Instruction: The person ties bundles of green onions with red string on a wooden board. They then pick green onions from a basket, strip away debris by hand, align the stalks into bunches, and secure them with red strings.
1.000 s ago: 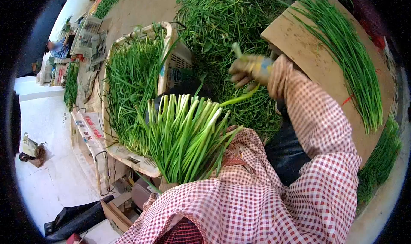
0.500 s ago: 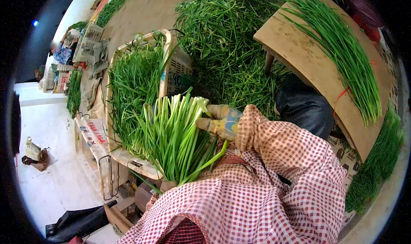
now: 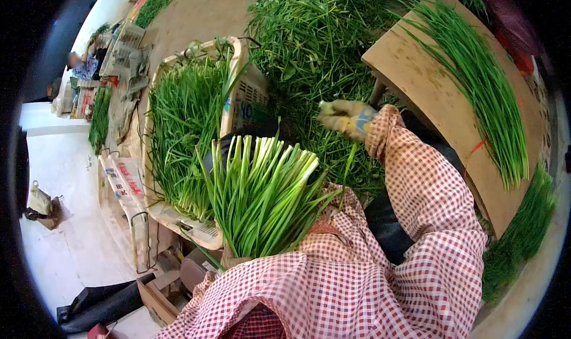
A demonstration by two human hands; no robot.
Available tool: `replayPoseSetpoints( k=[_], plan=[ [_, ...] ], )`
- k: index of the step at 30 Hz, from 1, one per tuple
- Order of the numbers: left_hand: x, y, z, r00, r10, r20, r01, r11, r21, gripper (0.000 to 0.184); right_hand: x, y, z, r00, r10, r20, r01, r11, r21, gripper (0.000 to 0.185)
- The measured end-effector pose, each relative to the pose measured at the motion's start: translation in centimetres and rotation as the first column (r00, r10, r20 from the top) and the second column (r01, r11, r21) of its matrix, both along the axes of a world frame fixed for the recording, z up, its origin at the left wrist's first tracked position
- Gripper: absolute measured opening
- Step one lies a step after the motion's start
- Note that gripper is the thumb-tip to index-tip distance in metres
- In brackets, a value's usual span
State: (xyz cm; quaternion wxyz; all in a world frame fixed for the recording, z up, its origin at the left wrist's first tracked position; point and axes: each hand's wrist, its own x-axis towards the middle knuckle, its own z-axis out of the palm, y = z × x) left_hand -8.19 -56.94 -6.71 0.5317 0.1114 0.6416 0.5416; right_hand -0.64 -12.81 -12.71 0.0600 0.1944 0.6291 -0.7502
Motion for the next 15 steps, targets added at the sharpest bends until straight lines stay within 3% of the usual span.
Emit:
replayPoseSetpoints(
  k=[1, 2, 3, 4, 6, 10, 13, 15],
  plan=[
    [0.1, 0.1, -0.1, 1.0, 0.0, 0.002, 0.0, 1.0, -0.003, 0.082, -0.2, -0.8, 0.6, 0.998, 0.04, -0.058, -0.051, 0.98, -0.192, 0.025],
    [0.0, 0.3, -0.2, 1.0, 0.0, 0.006, 0.0, 1.0, -0.004, 0.082, -0.6, -2.7, 3.6, 0.99, 0.123, -0.071, -0.136, 0.969, -0.207, 0.028],
    [0.0, 0.4, -0.2, 1.0, 0.003, 0.009, -0.003, 1.0, -0.005, 0.082, -0.9, -3.3, 4.7, 0.962, 0.273, -0.003, -0.266, 0.939, 0.22, 0.033],
    [0.0, 0.4, -0.2, 1.0, 0.002, 0.007, -0.002, 1.0, -0.007, 0.082, -1.2, -3.9, 4.8, 0.953, 0.303, -0.003, -0.302, 0.951, 0.065, 0.035],
    [0.0, 0.5, -0.2, 1.0, 0.004, 0.01, -0.004, 1.0, -0.012, 0.081, -2.0, -4.1, 5.5, 0.936, 0.327, 0.128, -0.35, 0.898, 0.266, 0.031],
    [-0.2, 0.6, 0.0, 1.0, 0.017, 0.01, -0.016, 1.0, -0.019, 0.081, -3.1, -3.9, 1.3, 0.915, 0.393, 0.089, -0.403, 0.89, 0.216, 0.031],
    [-0.2, 0.4, -0.1, 0.999, 0.031, 0.017, -0.031, 0.999, -0.017, 0.081, -2.7, -5.2, 3.9, 0.976, 0.135, -0.168, -0.062, 0.923, 0.379, 0.034],
    [0.0, 0.3, -0.1, 0.999, 0.046, 0.027, -0.045, 0.999, -0.015, 0.081, -3.4, -5.3, 3.5, 0.994, 0.068, -0.091, -0.037, 0.95, 0.311, 0.032]
  ],
)
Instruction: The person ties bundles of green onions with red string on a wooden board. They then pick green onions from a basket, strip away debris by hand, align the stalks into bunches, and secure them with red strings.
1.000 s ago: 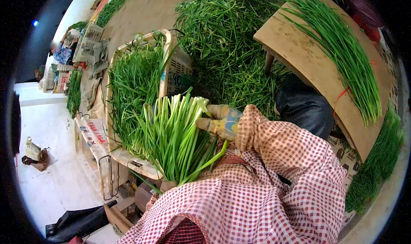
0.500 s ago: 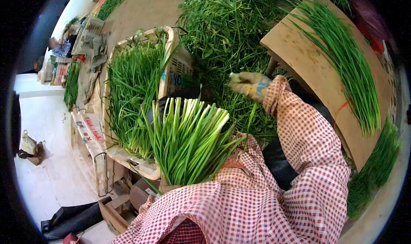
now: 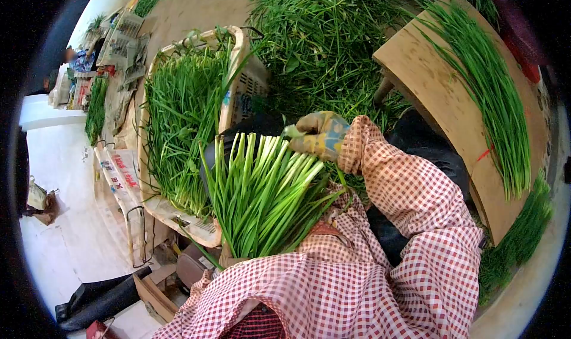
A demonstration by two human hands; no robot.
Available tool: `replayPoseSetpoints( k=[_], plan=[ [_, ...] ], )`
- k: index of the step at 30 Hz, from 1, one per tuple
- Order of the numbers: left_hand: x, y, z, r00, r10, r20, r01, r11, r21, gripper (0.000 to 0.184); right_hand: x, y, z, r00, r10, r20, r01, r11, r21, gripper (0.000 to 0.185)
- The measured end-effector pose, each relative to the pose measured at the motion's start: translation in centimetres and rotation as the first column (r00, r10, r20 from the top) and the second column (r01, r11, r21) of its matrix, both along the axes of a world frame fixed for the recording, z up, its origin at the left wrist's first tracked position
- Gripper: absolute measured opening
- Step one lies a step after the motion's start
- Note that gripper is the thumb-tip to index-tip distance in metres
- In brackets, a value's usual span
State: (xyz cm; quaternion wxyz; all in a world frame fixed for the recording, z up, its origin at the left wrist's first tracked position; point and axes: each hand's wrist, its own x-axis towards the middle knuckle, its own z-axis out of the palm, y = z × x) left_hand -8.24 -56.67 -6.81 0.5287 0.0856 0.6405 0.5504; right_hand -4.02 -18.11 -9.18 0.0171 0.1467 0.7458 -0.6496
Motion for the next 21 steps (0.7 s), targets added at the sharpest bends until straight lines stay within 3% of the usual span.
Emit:
replayPoseSetpoints(
  k=[1, 2, 3, 4, 5, 7, 9, 10, 11, 13, 14, 15, 17, 19, 21],
  plan=[
    [0.1, 0.0, 0.0, 1.0, 0.005, 0.001, -0.005, 1.0, -0.003, 0.081, -0.3, -0.1, -0.5, 0.994, -0.063, 0.09, 0.07, 0.995, -0.069, 0.032],
    [0.1, -0.1, 0.1, 1.0, 0.008, 0.002, -0.008, 1.0, -0.007, 0.081, -0.7, 0.0, -3.0, 0.981, -0.192, 0.004, 0.19, 0.97, -0.154, 0.03],
    [-0.1, 0.1, 0.1, 1.0, 0.008, -0.001, -0.008, 1.0, -0.009, 0.081, -0.8, 0.9, -3.3, 0.963, -0.254, 0.089, 0.263, 0.959, -0.109, 0.029],
    [-0.2, 0.2, 0.1, 1.0, 0.013, 0.002, -0.013, 1.0, -0.009, 0.081, -1.0, 2.3, -3.5, 0.926, -0.318, 0.203, 0.296, 0.946, 0.131, 0.029],
    [-0.3, 0.2, 0.1, 1.0, 0.018, -0.001, -0.018, 1.0, -0.013, 0.081, -1.0, 3.4, -4.5, 0.82, -0.484, 0.304, 0.46, 0.875, 0.153, 0.032],
    [-0.6, 0.4, 0.1, 1.0, 0.027, 0.003, -0.027, 1.0, -0.013, 0.081, 0.4, 8.0, -8.2, 0.761, -0.549, 0.345, 0.326, 0.784, 0.528, 0.035],
    [-1.0, 0.5, 0.2, 1.0, 0.031, 0.007, -0.031, 0.999, -0.025, 0.08, 0.9, 10.8, -13.4, 0.625, -0.424, 0.656, 0.221, 0.902, 0.371, 0.05],
    [-1.3, 0.5, 0.3, 0.999, 0.036, 0.011, -0.036, 0.999, -0.029, 0.08, 3.1, 10.7, -16.8, 0.587, -0.424, 0.69, -0.013, 0.847, 0.532, 0.061],
    [-1.5, 0.6, 0.3, 0.999, 0.033, 0.007, -0.033, 0.999, -0.041, 0.08, 2.5, 7.0, -11.1, 0.544, -0.435, 0.717, -0.256, 0.728, 0.636, 0.074],
    [-1.8, 0.7, 0.4, 0.999, 0.037, 0.018, -0.036, 0.998, -0.055, 0.08, 0.3, 6.9, -10.8, 0.628, -0.182, 0.756, -0.052, 0.96, 0.274, 0.097],
    [-1.9, 0.7, 0.5, 0.999, 0.037, 0.021, -0.036, 0.997, -0.061, 0.08, -0.6, 5.5, -9.3, 0.7, -0.11, 0.706, 0.214, 0.975, -0.06, 0.098],
    [-2.0, 0.8, 0.5, 0.999, 0.038, 0.027, -0.036, 0.997, -0.069, 0.08, -1.4, 3.7, -7.4, 0.774, -0.08, 0.628, 0.414, 0.815, -0.406, 0.1],
    [-2.1, 0.9, 0.6, 0.999, 0.037, 0.037, -0.033, 0.996, -0.083, 0.08, -3.2, 1.2, -5.9, 0.81, 0.031, 0.586, 0.468, 0.567, -0.678, 0.083],
    [-2.2, 0.9, 0.7, 0.998, 0.037, 0.045, -0.032, 0.995, -0.092, 0.08, -3.9, -0.8, -5.8, 0.943, 0.04, 0.329, 0.275, 0.462, -0.843, 0.06],
    [-2.2, 0.8, 0.9, 0.998, 0.044, 0.052, -0.038, 0.994, -0.104, 0.08, -4.9, -2.0, -7.2, 0.984, -0.063, 0.168, 0.174, 0.563, -0.808, 0.035]
  ],
)
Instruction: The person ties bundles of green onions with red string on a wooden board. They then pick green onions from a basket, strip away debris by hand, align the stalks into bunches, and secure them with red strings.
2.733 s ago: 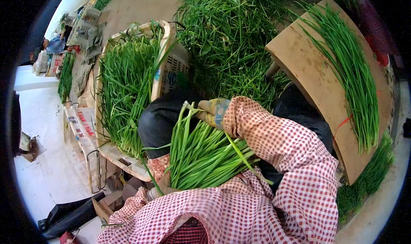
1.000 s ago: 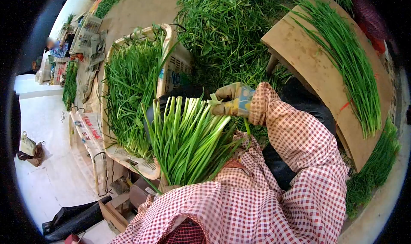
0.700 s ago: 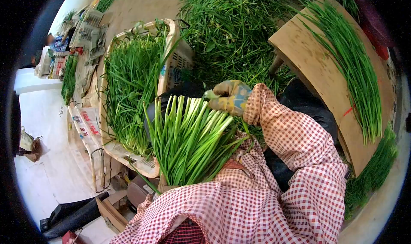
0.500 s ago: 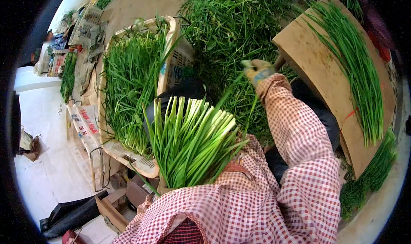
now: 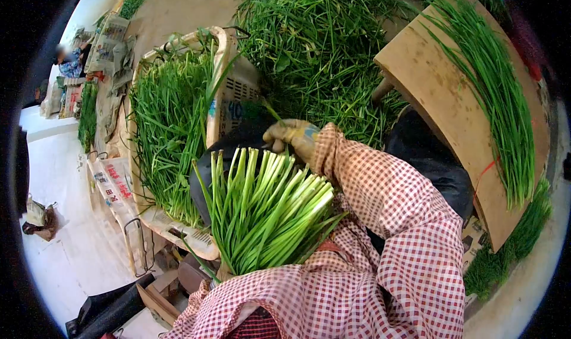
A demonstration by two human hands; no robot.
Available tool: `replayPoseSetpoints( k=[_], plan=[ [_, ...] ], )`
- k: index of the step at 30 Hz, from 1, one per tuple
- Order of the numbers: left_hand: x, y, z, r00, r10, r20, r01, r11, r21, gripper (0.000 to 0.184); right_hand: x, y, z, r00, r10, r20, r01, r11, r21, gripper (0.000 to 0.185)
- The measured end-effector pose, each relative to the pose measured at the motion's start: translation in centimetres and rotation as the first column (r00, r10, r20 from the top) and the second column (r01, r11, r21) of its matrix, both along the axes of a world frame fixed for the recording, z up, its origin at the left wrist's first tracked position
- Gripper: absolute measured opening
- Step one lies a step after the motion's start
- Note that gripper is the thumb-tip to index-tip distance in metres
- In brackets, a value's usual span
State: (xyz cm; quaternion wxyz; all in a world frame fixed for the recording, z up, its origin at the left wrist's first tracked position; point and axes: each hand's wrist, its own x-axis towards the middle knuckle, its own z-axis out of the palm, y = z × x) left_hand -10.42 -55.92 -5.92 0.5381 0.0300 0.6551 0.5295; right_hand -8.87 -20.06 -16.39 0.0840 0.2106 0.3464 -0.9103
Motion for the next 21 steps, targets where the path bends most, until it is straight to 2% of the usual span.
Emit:
replayPoseSetpoints(
  k=[1, 2, 3, 5, 6, 7, 8, 9, 12, 13, 15, 17, 18, 19, 20, 21],
  plan=[
    [0.0, 0.0, 0.1, 1.0, 0.004, 0.0, -0.004, 1.0, -0.002, 0.08, -0.2, 0.0, 1.3, 0.998, -0.07, 0.009, 0.069, 0.996, 0.053, 0.025],
    [0.1, 0.0, 0.2, 1.0, 0.011, 0.004, -0.011, 1.0, 0.002, 0.08, -0.3, 1.4, -0.6, 0.971, -0.046, -0.234, 0.017, 0.992, -0.125, 0.022],
    [0.1, -0.2, 0.2, 1.0, 0.013, 0.006, -0.013, 1.0, 0.003, 0.08, -1.2, 2.5, 2.4, 0.997, -0.044, 0.071, 0.003, 0.867, 0.499, 0.022],
    [0.1, -0.3, 0.2, 1.0, 0.016, 0.007, -0.016, 1.0, 0.01, 0.079, -0.5, 5.0, 4.3, 0.928, -0.314, 0.202, 0.117, 0.758, 0.642, 0.028],
    [0.2, -0.4, 0.2, 1.0, 0.014, 0.004, -0.014, 1.0, 0.012, 0.079, 0.7, 7.8, 2.5, 0.933, -0.23, 0.278, -0.15, 0.454, 0.878, 0.027],
    [0.1, -0.5, 0.2, 1.0, 0.013, 0.002, -0.013, 1.0, 0.018, 0.079, 1.5, 10.2, 1.9, 0.893, -0.225, 0.39, -0.39, 0.048, 0.92, 0.029],
    [0.2, -0.7, 0.2, 1.0, 0.01, 0.003, -0.01, 1.0, 0.026, 0.079, 2.9, 11.3, 1.1, 0.799, -0.135, 0.586, -0.581, 0.084, 0.81, 0.032],
    [0.3, -0.8, 0.4, 1.0, 0.01, 0.007, -0.01, 0.999, 0.038, 0.079, 4.9, 9.4, 3.9, 0.704, -0.12, 0.7, -0.71, -0.105, 0.696, 0.035],
    [0.4, -1.4, 0.5, 1.0, 0.016, -0.003, -0.016, 0.998, 0.062, 0.079, 10.6, 5.6, -1.4, 0.676, -0.217, 0.705, -0.72, 0.009, 0.694, 0.039],
    [0.4, -1.5, 0.5, 1.0, 0.021, -0.004, -0.021, 0.997, 0.07, 0.079, 11.6, 3.7, -1.2, 0.718, -0.02, 0.696, -0.689, 0.127, 0.714, 0.039],
    [0.5, -1.8, 0.8, 0.999, 0.032, -0.001, -0.032, 0.995, 0.09, 0.079, 13.9, -0.8, -0.3, 0.76, 0.351, 0.547, -0.649, 0.37, 0.664, 0.038],
    [0.7, -1.7, 1.3, 0.999, 0.048, 0.009, -0.049, 0.992, 0.12, 0.079, 14.8, -4.3, 1.1, 0.761, 0.5, 0.413, -0.638, 0.464, 0.615, 0.038],
    [0.9, -1.7, 1.6, 0.998, 0.061, 0.011, -0.062, 0.989, 0.134, 0.079, 14.0, -6.4, 2.2, 0.984, 0.174, 0.024, -0.171, 0.92, 0.353, 0.044],
    [1.0, -1.5, 2.1, 0.996, 0.081, 0.031, -0.085, 0.985, 0.153, 0.079, 11.7, -7.6, 3.1, 0.973, -0.176, 0.149, 0.174, 0.984, 0.033, 0.052],
    [1.2, -1.2, 2.8, 0.988, 0.131, 0.082, -0.144, 0.973, 0.181, 0.079, 9.3, -8.8, 4.4, 0.811, -0.508, 0.291, 0.57, 0.798, -0.194, 0.06],
    [1.6, -0.6, 3.5, 0.964, 0.21, 0.166, -0.242, 0.948, 0.207, 0.079, 8.8, -8.0, 6.0, 0.883, -0.452, 0.129, 0.461, 0.779, -0.424, 0.063]
  ],
)
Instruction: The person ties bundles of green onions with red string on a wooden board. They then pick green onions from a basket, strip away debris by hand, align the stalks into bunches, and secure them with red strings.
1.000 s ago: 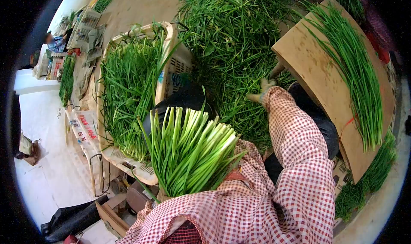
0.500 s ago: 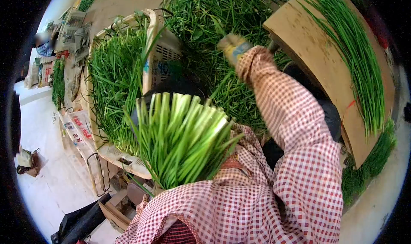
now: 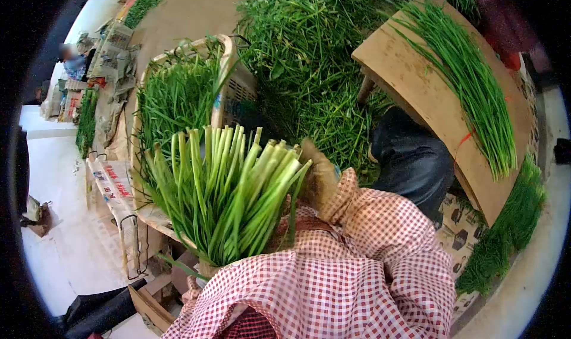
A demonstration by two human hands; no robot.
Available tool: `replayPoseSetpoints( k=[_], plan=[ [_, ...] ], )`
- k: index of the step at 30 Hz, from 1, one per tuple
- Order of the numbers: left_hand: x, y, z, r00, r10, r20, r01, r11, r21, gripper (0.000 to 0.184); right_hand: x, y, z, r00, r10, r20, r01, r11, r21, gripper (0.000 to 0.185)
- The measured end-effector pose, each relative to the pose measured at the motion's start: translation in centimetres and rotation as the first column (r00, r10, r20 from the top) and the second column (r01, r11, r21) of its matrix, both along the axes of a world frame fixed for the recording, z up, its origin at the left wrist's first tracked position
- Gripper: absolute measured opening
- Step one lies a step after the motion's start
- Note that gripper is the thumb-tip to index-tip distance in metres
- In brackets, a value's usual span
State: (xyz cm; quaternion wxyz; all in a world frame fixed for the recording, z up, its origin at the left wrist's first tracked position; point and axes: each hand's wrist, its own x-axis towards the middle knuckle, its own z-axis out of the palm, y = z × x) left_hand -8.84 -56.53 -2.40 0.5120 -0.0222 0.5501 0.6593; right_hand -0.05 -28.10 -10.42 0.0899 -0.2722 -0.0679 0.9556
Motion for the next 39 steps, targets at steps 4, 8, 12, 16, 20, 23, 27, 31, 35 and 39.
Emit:
replayPoseSetpoints(
  k=[4, 8, 12, 16, 20, 23, 27, 31, 35, 39],
  plan=[
    [-0.3, 3.5, 2.3, 0.797, -0.267, -0.542, 0.266, 0.96, -0.083, 0.074, -2.2, 2.6, 4.2, 0.976, 0.026, -0.216, -0.033, 0.999, -0.029, 0.079],
    [0.7, 8.2, 2.0, 0.011, -0.638, -0.77, 0.188, 0.757, -0.625, 0.081, -3.5, 5.5, -1.3, 0.752, 0.005, -0.659, -0.111, 0.987, -0.119, 0.074],
    [-1.3, 6.6, 2.1, 0.002, -0.584, -0.812, 0.516, 0.696, -0.5, 0.09, -1.5, 6.4, -0.3, 0.702, 0.0, -0.712, -0.143, 0.98, -0.142, 0.062],
    [-5.4, 7.4, 6.9, 0.34, -0.634, -0.695, 0.695, 0.667, -0.269, 0.042, -1.2, 6.3, 0.6, 0.653, -0.008, -0.757, -0.134, 0.983, -0.126, 0.057],
    [-7.1, 10.6, 5.2, 0.234, -0.588, -0.774, 0.626, 0.7, -0.343, 0.076, -0.9, 6.4, 0.8, 0.745, -0.002, -0.667, -0.11, 0.986, -0.125, 0.05],
    [-5.5, 13.3, 0.9, 0.409, -0.817, -0.406, 0.841, 0.51, -0.181, 0.115, -1.7, 7.2, -0.6, 0.843, 0.081, -0.532, -0.047, 0.996, 0.078, 0.043],
    [-3.6, 13.3, -0.7, 0.606, -0.791, 0.089, 0.783, 0.612, 0.109, 0.116, -1.4, 10.0, -1.0, 0.999, 0.043, 0.021, -0.046, 0.729, 0.683, 0.03],
    [-2.1, 10.7, -0.5, 0.798, -0.602, 0.018, 0.602, 0.798, 0.002, 0.114, -0.2, 14.4, 5.2, 0.822, -0.353, 0.446, -0.176, 0.588, 0.789, 0.02],
    [-1.7, 8.6, -1.7, 0.917, -0.397, -0.033, 0.382, 0.9, -0.212, 0.101, 3.9, 14.1, 8.9, 0.919, -0.312, 0.24, -0.013, 0.586, 0.81, 0.027],
    [-0.9, 10.1, 0.0, 0.961, -0.276, -0.017, 0.266, 0.94, -0.215, 0.098, 5.1, 8.6, 11.4, 0.888, 0.21, 0.408, -0.454, 0.538, 0.711, 0.034]
  ],
)
